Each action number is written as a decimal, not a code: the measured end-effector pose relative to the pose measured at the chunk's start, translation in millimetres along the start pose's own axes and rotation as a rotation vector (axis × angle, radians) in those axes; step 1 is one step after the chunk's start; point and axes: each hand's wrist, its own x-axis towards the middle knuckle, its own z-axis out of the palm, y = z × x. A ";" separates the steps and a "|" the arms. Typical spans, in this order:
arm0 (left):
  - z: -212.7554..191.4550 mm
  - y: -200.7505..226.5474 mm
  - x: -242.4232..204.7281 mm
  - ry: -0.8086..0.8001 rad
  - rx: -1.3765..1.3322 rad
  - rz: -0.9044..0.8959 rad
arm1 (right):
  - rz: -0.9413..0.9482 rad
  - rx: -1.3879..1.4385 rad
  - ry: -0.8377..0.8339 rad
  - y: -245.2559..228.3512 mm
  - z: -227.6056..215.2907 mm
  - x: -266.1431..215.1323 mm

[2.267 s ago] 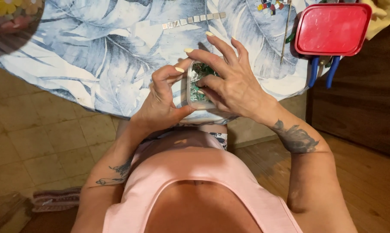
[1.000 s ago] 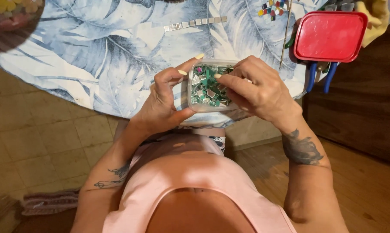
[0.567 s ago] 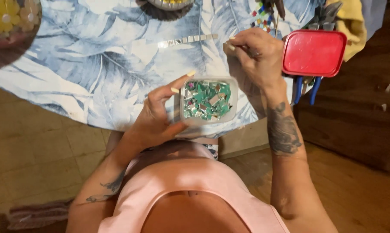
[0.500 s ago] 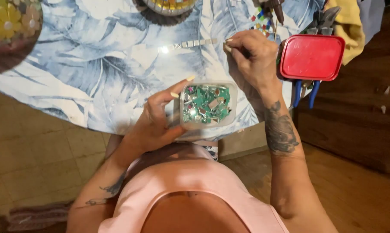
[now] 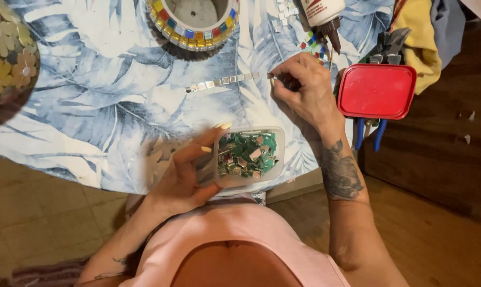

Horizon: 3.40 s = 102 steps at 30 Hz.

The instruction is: The person is picking up small green mosaic tiles from a plastic container and placing them onto a surface to create a mosaic pattern.

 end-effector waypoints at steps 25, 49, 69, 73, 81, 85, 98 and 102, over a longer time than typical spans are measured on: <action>-1.5 10.7 19.6 0.034 -0.036 -0.192 | -0.089 0.154 -0.003 2.7 7.6 9.4; 2.1 12.2 10.5 -0.050 0.086 0.164 | -0.257 0.279 -0.117 -111.1 -29.3 -46.5; 5.7 13.4 3.5 -0.015 0.156 0.047 | -0.323 -0.289 -0.205 -119.3 0.8 -33.2; 8.6 13.8 3.6 0.022 0.288 0.011 | -0.260 -0.299 -0.270 -122.8 2.5 -30.8; 5.1 15.7 4.7 -0.016 0.221 0.046 | -0.275 -0.132 -0.322 -116.3 -2.1 -28.4; 2.6 14.7 9.9 -0.039 0.186 0.098 | -0.312 0.098 -0.228 -70.5 -40.3 -13.2; -2.8 21.8 14.5 -0.057 0.106 -0.031 | -0.382 -0.145 -0.431 19.7 -34.5 42.8; -2.2 17.4 14.0 -0.027 0.032 -0.063 | -0.219 -0.115 -0.452 11.9 -40.3 35.7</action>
